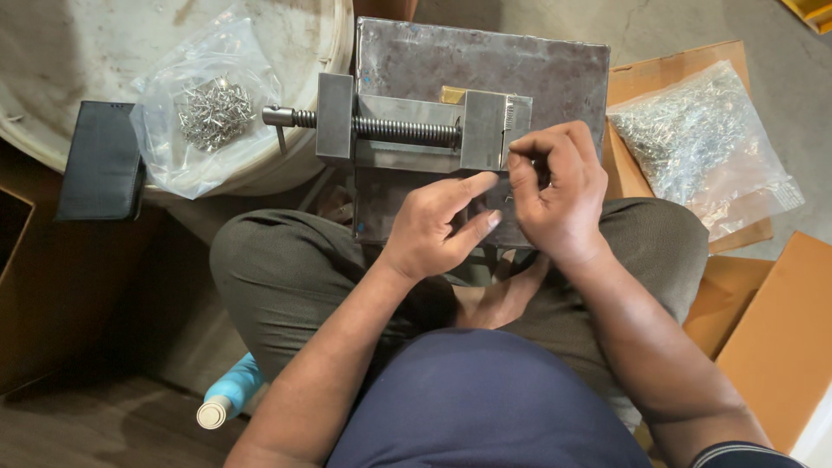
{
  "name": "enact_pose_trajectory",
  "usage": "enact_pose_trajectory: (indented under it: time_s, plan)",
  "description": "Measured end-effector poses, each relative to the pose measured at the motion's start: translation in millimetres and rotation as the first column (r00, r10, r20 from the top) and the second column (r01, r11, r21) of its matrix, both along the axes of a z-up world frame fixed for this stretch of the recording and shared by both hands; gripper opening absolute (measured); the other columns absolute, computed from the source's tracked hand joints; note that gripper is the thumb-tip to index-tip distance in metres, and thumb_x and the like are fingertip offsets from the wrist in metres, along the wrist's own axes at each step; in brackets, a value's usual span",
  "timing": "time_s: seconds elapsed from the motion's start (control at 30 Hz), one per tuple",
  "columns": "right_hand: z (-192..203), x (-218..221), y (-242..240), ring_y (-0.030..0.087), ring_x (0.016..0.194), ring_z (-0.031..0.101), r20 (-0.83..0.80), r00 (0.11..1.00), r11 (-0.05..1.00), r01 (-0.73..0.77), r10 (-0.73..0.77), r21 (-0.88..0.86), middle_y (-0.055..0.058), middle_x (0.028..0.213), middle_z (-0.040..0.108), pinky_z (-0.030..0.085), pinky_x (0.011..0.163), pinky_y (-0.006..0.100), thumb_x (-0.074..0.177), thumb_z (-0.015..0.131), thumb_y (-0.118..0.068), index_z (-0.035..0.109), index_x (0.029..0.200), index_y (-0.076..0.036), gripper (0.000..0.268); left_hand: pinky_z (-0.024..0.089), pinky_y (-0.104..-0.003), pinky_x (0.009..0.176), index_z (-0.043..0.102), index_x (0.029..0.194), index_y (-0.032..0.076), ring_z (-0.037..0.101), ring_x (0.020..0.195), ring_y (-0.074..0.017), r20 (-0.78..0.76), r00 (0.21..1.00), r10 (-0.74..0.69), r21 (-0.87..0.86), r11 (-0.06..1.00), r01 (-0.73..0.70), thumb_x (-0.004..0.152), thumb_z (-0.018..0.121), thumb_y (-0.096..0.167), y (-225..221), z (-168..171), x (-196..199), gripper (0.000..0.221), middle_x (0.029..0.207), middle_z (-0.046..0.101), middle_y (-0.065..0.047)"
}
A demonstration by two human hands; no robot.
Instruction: The person picks up metal pins from their lap and places them onto a metal surface, occasionally holding them against a fixture.
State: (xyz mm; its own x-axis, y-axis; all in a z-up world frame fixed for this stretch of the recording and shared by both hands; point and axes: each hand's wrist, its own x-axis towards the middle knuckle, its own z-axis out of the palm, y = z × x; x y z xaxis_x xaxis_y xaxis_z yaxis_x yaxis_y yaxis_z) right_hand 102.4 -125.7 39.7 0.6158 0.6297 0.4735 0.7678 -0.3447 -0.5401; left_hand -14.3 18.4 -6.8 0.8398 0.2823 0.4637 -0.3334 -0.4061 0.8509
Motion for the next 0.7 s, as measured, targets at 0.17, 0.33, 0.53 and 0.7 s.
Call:
enact_pose_trajectory:
  time_s: [0.17, 0.33, 0.53, 0.7]
  plan:
    - [-0.1, -1.2, -0.8, 0.026, 0.09, 0.067, 0.081, 0.997, 0.999, -0.012, 0.015, -0.034, 0.011, 0.105, 0.064, 0.054, 0.075, 0.036, 0.099, 0.074, 0.0, 0.066, 0.108, -0.005, 0.013, 0.049, -0.036, 0.063, 0.067, 0.131, 0.008, 0.061, 0.065, -0.0232, -0.151, 0.988, -0.015, 0.068, 0.997, 0.026, 0.092, 0.076, 0.023, 1.2, 0.2, 2.5, 0.043, 0.077, 0.064, -0.009]
    - [3.5, -2.7, -2.1, 0.021, 0.082, 0.066, -0.057, 0.998, 0.999, -0.028, 0.027, -0.018, 0.01, 0.102, 0.064, 0.053, 0.07, 0.031, 0.097, 0.073, 0.0, 0.068, 0.106, -0.004, 0.011, 0.05, -0.035, 0.062, 0.067, 0.131, 0.009, 0.062, 0.064, -0.0211, -0.14, 0.99, -0.007, 0.066, 0.998, 0.017, 0.092, 0.075, 0.024, 0.0, 2.8, 2.7, 0.042, 0.077, 0.065, -0.007]
    - [9.3, -2.9, -6.7, 0.019, 0.082, 0.063, -0.105, 0.993, 0.998, -0.061, 0.057, -0.034, 0.01, 0.102, 0.064, 0.051, 0.071, 0.029, 0.096, 0.074, 0.0, 0.071, 0.107, -0.004, 0.012, 0.051, -0.036, 0.063, 0.068, 0.129, 0.009, 0.064, 0.067, -0.0221, -0.144, 0.989, 0.013, 0.096, 0.995, 0.001, 0.093, 0.074, 0.025, -1.6, 2.1, 3.7, 0.04, 0.076, 0.065, -0.007]
    - [7.7, -2.9, -13.0, 0.019, 0.087, 0.064, -0.037, 0.998, 0.998, -0.054, 0.054, -0.019, 0.01, 0.105, 0.064, 0.052, 0.074, 0.03, 0.098, 0.076, 0.0, 0.072, 0.113, -0.004, 0.016, 0.053, -0.036, 0.066, 0.067, 0.128, 0.008, 0.067, 0.07, -0.023, -0.135, 0.991, 0.01, 0.099, 0.995, 0.003, 0.094, 0.073, 0.026, -2.3, 5.1, 3.7, 0.04, 0.079, 0.067, -0.008]
